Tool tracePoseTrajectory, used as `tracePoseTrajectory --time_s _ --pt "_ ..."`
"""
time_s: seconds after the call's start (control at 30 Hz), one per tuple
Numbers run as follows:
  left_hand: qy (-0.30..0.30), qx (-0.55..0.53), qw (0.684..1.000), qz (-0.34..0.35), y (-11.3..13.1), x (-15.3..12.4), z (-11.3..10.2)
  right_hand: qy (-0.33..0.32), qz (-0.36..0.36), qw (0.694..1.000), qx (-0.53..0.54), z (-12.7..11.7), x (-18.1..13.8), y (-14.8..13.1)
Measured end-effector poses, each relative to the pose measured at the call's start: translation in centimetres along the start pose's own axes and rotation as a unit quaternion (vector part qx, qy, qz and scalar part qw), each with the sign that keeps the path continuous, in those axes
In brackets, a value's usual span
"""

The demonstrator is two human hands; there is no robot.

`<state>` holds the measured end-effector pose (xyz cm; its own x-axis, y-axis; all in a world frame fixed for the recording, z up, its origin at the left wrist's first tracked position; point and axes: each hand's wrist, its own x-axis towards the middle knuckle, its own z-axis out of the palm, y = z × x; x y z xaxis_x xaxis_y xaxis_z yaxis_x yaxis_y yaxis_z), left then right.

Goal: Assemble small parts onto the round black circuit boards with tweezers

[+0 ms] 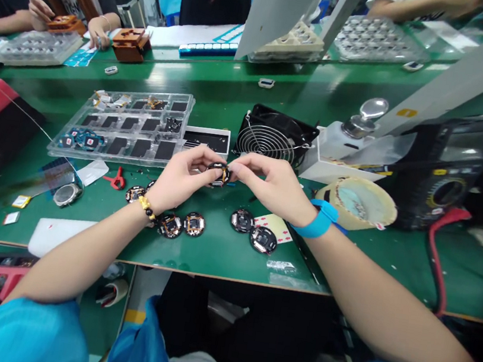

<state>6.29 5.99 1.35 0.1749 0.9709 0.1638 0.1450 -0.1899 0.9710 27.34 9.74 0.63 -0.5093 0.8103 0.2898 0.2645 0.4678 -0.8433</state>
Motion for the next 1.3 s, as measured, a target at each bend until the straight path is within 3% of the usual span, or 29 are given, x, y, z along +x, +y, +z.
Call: tracePoseTrajectory --time_s 0.1,0.23,0.33,0.63,0.9,1.3 --pt "-0.015 0.005 1.000 -0.007 -0.27 0.02 -0.01 0.006 -0.046 0.995 -0.086 0.04 -0.17 0.23" --pt "-0.019 0.002 0.999 -0.032 -0.41 0.00 0.11 0.013 -0.131 0.957 -0.259 0.10 -0.45 0.51" --pt "-0.014 0.000 0.998 -0.055 -0.12 -0.12 0.31 0.022 -0.151 0.939 -0.307 0.20 -0.53 0.59" --pt "-0.018 -0.012 0.995 -0.093 0.07 -0.15 0.31 0.038 -0.149 0.925 -0.346 0.38 -0.47 0.46" --pt "0.041 0.117 0.992 0.007 0.27 -0.34 0.47 0.013 -0.173 0.914 -0.367 0.45 -0.55 0.87" --pt "0.067 0.183 0.976 0.093 -0.15 -0.66 0.79 0.066 -0.162 0.926 -0.336 0.85 -0.68 0.53"
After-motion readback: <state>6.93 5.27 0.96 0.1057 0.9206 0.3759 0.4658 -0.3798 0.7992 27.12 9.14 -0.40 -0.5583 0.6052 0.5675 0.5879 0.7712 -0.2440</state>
